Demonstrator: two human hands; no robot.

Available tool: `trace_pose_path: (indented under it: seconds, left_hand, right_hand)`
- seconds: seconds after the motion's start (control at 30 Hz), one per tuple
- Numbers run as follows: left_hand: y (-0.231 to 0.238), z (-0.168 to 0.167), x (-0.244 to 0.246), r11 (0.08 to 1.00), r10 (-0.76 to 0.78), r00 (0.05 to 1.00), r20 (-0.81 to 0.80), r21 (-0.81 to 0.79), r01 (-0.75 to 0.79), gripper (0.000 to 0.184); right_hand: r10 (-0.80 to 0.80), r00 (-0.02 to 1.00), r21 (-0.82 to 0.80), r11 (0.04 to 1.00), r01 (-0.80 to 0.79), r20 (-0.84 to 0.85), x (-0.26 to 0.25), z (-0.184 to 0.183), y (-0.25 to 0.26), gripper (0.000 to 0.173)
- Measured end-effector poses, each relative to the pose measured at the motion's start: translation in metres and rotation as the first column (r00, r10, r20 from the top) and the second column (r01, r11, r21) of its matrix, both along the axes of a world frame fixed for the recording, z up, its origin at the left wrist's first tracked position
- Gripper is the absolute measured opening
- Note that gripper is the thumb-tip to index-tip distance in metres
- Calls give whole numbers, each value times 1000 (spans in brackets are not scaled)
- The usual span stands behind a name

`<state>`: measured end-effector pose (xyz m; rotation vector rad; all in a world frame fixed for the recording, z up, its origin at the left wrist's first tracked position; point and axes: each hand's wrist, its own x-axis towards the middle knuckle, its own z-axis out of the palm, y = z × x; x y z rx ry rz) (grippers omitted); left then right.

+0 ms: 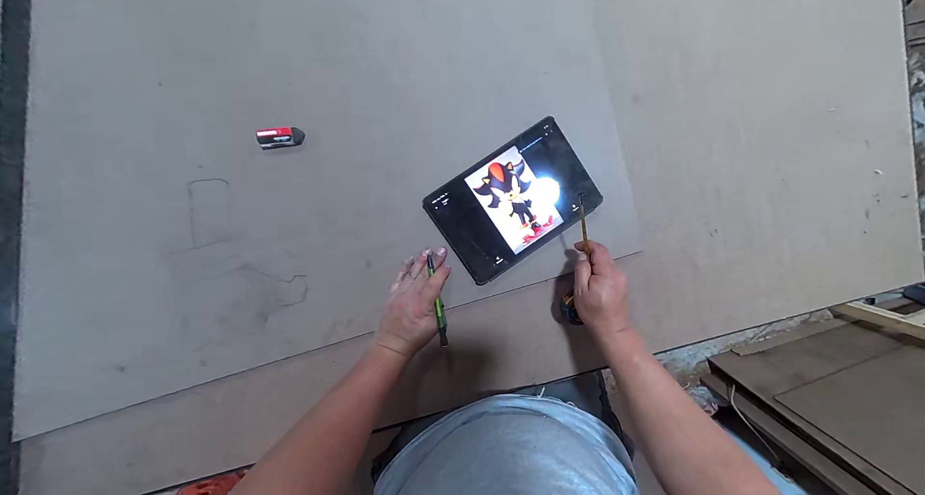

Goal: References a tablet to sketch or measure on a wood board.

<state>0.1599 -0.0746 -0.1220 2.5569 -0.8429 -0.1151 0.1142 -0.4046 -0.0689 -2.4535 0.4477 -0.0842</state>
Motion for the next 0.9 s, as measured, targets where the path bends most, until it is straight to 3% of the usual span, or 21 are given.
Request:
trace_pose_path:
  seconds: [0.27,0.4,0.57,0.9]
  left_hand:
    - [1,-2,1,1000,-10,999,40,29,8,46]
    - [1,0,1,999,-7,999,32,33,6,45]
    - [0,2,2,1000,-2,999,41,29,1,44]
    - [-2,3,3,1000,12,1000,23,27,-13,42]
  right_hand:
    - [175,982,-113,977,-182,-70,20,-5,-12,31]
    - [159,976,-118,977,-176,-147,25,-2,-11,33]
    - [186,979,-116,974,-195,-82,23,-9,-10,33]
    - [184,976,-142,969,-200,-120,27,-11,-10,33]
